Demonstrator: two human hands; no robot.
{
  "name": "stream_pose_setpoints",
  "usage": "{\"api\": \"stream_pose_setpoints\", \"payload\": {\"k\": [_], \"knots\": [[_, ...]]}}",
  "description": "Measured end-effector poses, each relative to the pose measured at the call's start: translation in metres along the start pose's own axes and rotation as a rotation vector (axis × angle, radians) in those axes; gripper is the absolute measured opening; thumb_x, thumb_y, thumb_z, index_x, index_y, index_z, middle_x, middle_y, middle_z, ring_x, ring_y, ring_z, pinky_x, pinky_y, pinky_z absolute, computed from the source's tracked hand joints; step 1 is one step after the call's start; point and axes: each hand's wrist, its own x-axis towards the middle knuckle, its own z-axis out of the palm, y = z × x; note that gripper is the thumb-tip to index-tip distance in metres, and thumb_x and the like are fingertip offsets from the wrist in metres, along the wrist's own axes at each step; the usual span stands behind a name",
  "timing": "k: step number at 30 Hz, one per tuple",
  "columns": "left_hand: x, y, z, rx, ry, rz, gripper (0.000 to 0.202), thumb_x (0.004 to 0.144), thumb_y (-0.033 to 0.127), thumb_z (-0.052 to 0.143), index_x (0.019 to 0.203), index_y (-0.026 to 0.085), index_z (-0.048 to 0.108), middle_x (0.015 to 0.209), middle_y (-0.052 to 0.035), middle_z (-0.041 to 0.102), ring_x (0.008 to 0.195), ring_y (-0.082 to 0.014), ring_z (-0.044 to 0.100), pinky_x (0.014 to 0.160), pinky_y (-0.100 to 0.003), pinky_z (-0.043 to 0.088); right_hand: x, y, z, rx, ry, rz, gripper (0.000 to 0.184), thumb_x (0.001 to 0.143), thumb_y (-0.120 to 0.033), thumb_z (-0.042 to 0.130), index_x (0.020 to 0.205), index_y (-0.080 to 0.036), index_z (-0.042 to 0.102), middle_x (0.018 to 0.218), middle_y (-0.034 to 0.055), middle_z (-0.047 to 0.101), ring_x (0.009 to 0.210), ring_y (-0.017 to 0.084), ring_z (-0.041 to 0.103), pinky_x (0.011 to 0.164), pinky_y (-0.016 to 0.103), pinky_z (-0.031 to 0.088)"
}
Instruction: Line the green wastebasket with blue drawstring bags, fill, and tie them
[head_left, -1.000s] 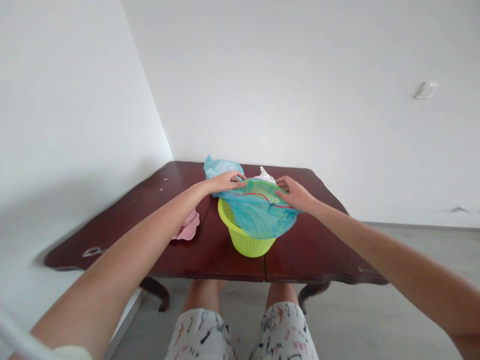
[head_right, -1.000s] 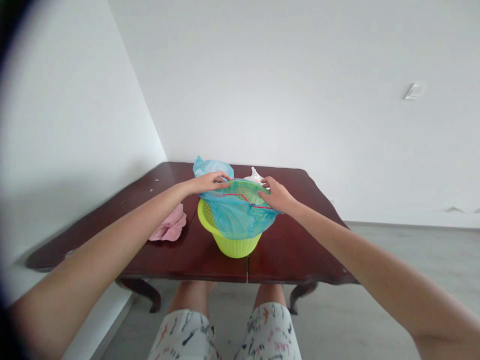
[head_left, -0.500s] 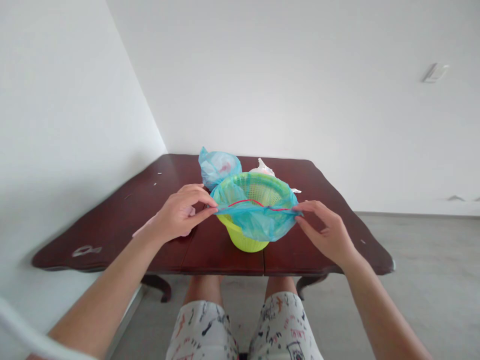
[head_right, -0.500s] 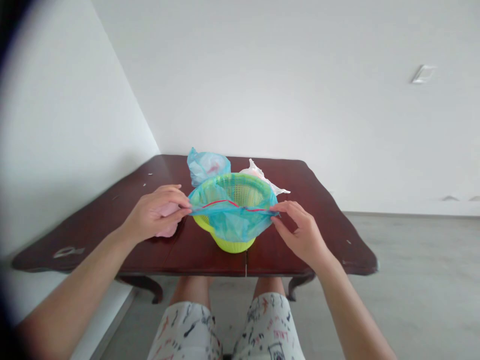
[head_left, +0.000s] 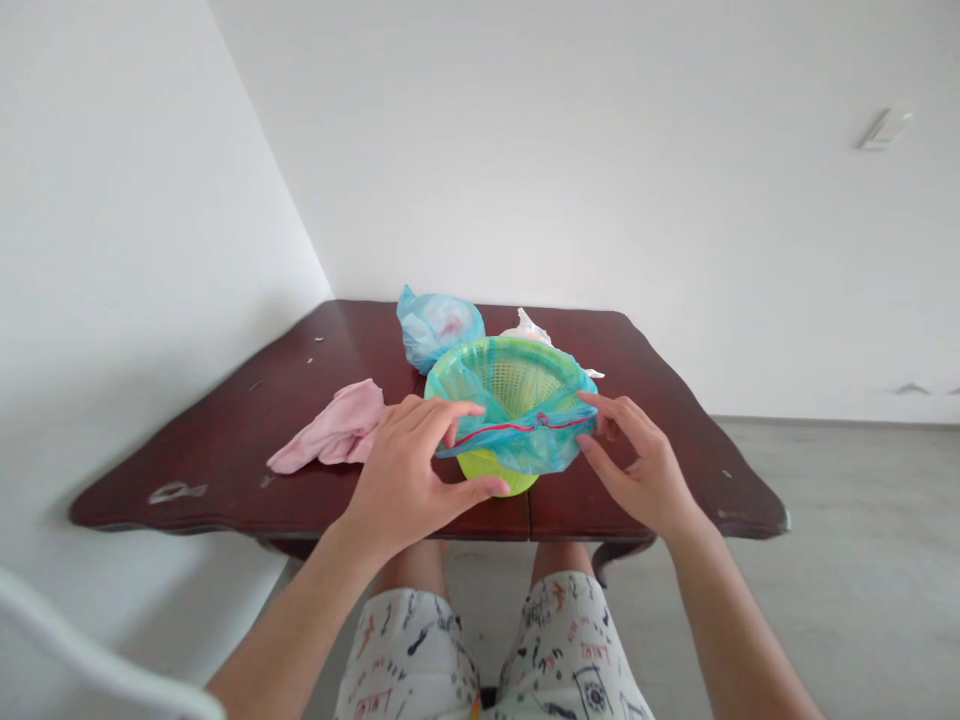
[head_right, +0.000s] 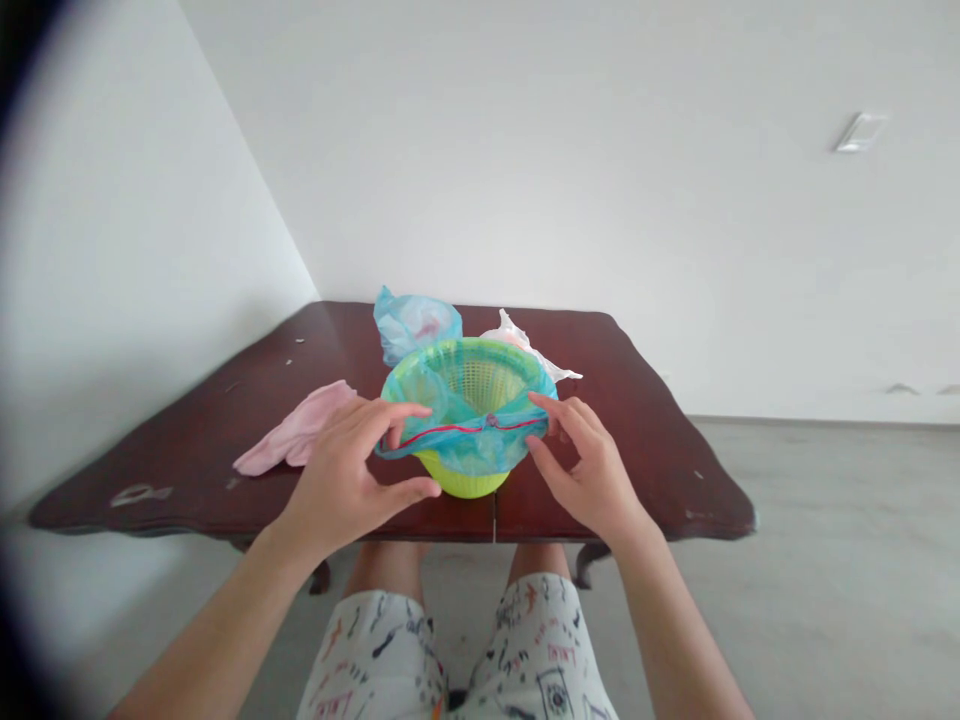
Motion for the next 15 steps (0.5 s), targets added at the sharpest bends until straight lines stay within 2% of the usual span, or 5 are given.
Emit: {"api": "stream_pose_setpoints", "payload": {"k": [3, 5, 9, 12, 15], "knots": [[0.020, 0.020, 0.004, 0.088, -0.093, -0.019, 0.053, 0.099, 0.076, 0.088, 0.124, 0.030, 0.082, 0.111, -0.0089, 0.078, 0.107, -0.0361, 0.069, 0.097, -0.059, 0.055, 0.012, -0.005, 0.000, 0.012, -0.046, 0.006, 0.015, 0.113, -0.027, 0.076, 0.125, -0.033, 0.083, 0.109, 0.0066, 0.071, 0.102, 0.028, 0.072, 0.090, 0.048, 0.063], [0.032, 0.024, 0.009, 0.058, -0.167, -0.003, 0.040, 0.102, 0.066, 0.088, 0.108, 0.028, 0.078, 0.120, -0.0096, 0.079, 0.117, -0.0372, 0.070, 0.104, -0.060, 0.055, 0.019, -0.006, 0.000, 0.005, -0.047, -0.011, 0.006, 0.112, -0.025, 0.077, 0.110, -0.031, 0.079, 0.110, 0.0067, 0.071, 0.106, 0.029, 0.071, 0.093, 0.049, 0.061], [0.055, 0.021, 0.018, -0.087, -0.316, -0.031, 0.032, 0.106, 0.039, 0.082, 0.089, 0.026, 0.057, 0.101, -0.0031, 0.078, 0.100, -0.0278, 0.072, 0.092, -0.047, 0.055, 0.030, -0.005, 0.001, -0.088, -0.036, -0.091, 0.009, 0.114, -0.022, 0.073, 0.110, -0.029, 0.068, 0.115, 0.0058, 0.074, 0.114, 0.030, 0.071, 0.103, 0.052, 0.053], [0.070, 0.017, 0.020, -0.058, -0.373, -0.089, 0.025, 0.097, 0.020, 0.079, 0.095, 0.027, 0.056, 0.087, 0.0015, 0.072, 0.081, -0.0227, 0.067, 0.075, -0.039, 0.047, 0.036, -0.004, 0.001, -0.133, -0.019, -0.111, 0.010, 0.116, -0.022, 0.068, 0.112, -0.030, 0.065, 0.107, 0.0034, 0.077, 0.104, 0.028, 0.071, 0.102, 0.050, 0.049], [0.083, 0.015, 0.018, 0.098, -0.396, -0.101, 0.033, 0.094, 0.008, 0.071, 0.119, 0.028, 0.064, 0.092, 0.0009, 0.075, 0.084, -0.0244, 0.071, 0.072, -0.038, 0.043, 0.040, -0.004, 0.000, -0.136, -0.024, -0.094, 0.007, 0.117, -0.025, 0.069, 0.114, -0.031, 0.066, 0.104, 0.0031, 0.078, 0.101, 0.029, 0.071, 0.102, 0.050, 0.050]]}}
